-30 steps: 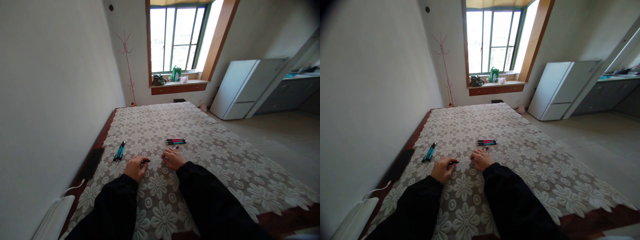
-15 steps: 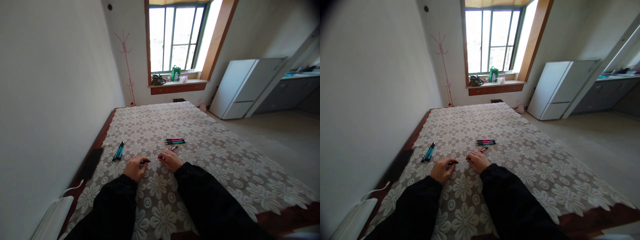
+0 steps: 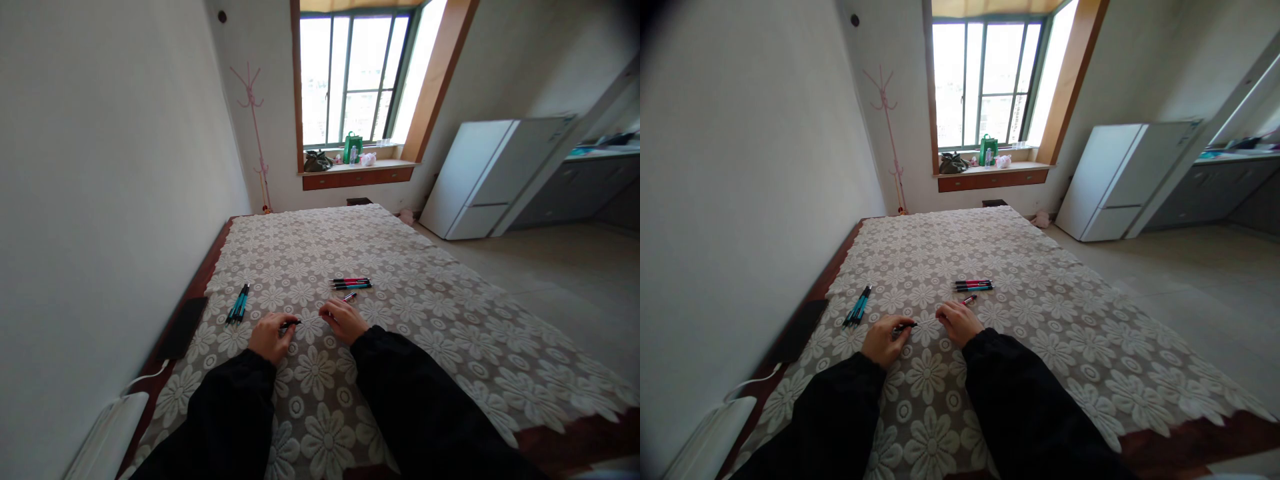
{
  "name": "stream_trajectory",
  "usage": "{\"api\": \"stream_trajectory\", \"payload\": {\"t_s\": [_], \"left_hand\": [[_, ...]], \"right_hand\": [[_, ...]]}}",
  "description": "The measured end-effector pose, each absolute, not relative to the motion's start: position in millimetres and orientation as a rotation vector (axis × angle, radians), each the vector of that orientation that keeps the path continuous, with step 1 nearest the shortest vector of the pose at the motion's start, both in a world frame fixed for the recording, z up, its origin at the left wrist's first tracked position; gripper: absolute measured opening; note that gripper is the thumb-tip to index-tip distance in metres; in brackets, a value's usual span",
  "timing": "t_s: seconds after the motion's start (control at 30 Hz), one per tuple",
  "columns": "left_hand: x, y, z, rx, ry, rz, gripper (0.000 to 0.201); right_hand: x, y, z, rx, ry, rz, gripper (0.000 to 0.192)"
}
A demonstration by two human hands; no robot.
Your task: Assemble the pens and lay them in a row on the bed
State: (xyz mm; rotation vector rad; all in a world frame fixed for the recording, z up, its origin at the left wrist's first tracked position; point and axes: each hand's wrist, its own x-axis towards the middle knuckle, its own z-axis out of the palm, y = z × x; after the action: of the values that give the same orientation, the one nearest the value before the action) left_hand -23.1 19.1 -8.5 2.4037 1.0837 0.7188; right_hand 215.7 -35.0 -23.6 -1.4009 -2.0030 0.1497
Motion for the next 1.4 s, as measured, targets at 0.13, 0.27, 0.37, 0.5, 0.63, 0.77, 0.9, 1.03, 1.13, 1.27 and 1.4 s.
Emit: {"api": "stream_trajectory", "payload": {"t_s": [0.13,0.27,0.37,0.5,0.63,0.77,0.9,1.03,1.13,1.27,1.4], "left_hand": [[-23.2,19.8,-9.1,2.390,1.110,0.728,0.021],[-23.1,18.7,-7.3,2.377,1.134,0.739,0.021],[-23.2,18.1,-5.9,2.375,1.137,0.744,0.020],[-23.4,18.0,-5.1,2.373,1.136,0.747,0.020],[-23.3,18.0,-5.5,2.363,1.130,0.740,0.020],[-23.3,18.3,-7.2,2.361,1.108,0.742,0.021],[-23.5,18.8,-8.5,2.350,1.116,0.744,0.021],[-23.2,18.2,-7.3,2.341,1.121,0.753,0.021],[-22.9,17.5,-6.4,2.340,1.111,0.769,0.021],[-22.7,17.2,-6.7,2.343,1.101,0.785,0.021],[-22.5,17.3,-7.8,2.333,1.072,0.792,0.021]], "right_hand": [[216.7,-34.0,-24.1,-1.390,-1.914,0.227,0.022],[217.6,-33.8,-22.0,-1.394,-1.806,0.293,0.014],[216.5,-34.2,-20.7,-1.387,-1.794,0.317,0.009],[214.6,-34.6,-20.8,-1.372,-1.808,0.337,0.009],[213.8,-34.8,-20.5,-1.351,-1.799,0.346,0.008],[213.2,-35.0,-20.0,-1.354,-1.817,0.358,0.009],[214.6,-34.5,-19.6,-1.360,-1.793,0.352,0.008],[214.9,-34.8,-18.7,-1.363,-1.769,0.342,0.007],[212.9,-35.5,-18.4,-1.347,-1.778,0.367,0.007],[210.3,-35.8,-18.6,-1.348,-1.776,0.392,0.006],[209.1,-36.1,-18.7,-1.355,-1.769,0.409,0.005]]}}
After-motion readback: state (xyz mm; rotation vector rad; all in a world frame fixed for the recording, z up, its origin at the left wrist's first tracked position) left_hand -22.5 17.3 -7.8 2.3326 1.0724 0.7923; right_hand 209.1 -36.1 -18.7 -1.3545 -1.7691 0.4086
